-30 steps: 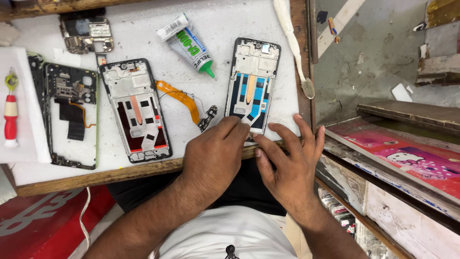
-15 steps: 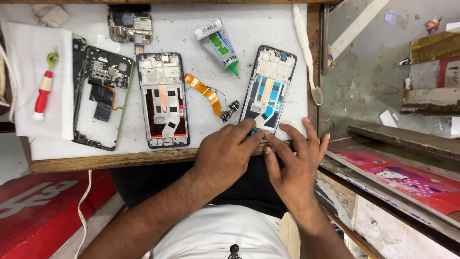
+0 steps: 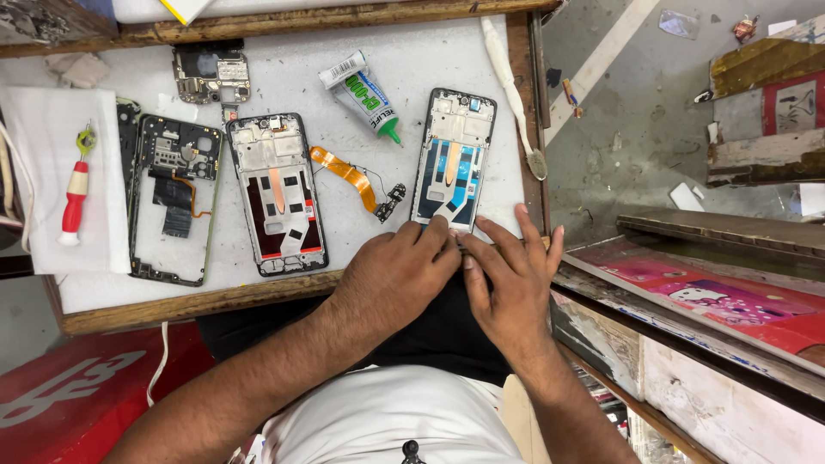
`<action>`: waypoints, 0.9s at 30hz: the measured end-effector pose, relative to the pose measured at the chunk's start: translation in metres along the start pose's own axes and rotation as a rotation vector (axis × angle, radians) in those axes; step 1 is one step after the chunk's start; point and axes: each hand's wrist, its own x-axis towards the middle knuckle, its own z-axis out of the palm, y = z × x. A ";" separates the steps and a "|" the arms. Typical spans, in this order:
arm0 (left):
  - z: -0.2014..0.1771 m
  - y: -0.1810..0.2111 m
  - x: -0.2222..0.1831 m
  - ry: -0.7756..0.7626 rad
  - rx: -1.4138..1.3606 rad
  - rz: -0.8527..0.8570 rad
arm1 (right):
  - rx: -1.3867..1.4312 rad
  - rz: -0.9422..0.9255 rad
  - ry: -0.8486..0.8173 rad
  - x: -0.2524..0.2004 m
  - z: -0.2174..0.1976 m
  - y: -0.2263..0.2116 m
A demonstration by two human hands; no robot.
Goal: The person works on three disassembled smartphones laid out on a workbench. They handle internal components, including ribbon cables and small connectors, and use a red-handled screwdriver to adjust parts within the phone frames. The person repeatedly picks up, positions, and secures components across the devices.
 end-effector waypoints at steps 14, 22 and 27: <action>-0.035 0.021 -0.060 0.344 -0.145 -0.307 | 0.111 -0.028 0.084 0.004 -0.011 -0.017; -0.070 -0.030 -0.122 0.416 0.017 -0.767 | 0.111 0.009 0.114 0.008 -0.002 -0.016; -0.061 -0.026 -0.110 0.373 0.003 -0.731 | 0.271 0.051 0.219 0.004 -0.011 -0.025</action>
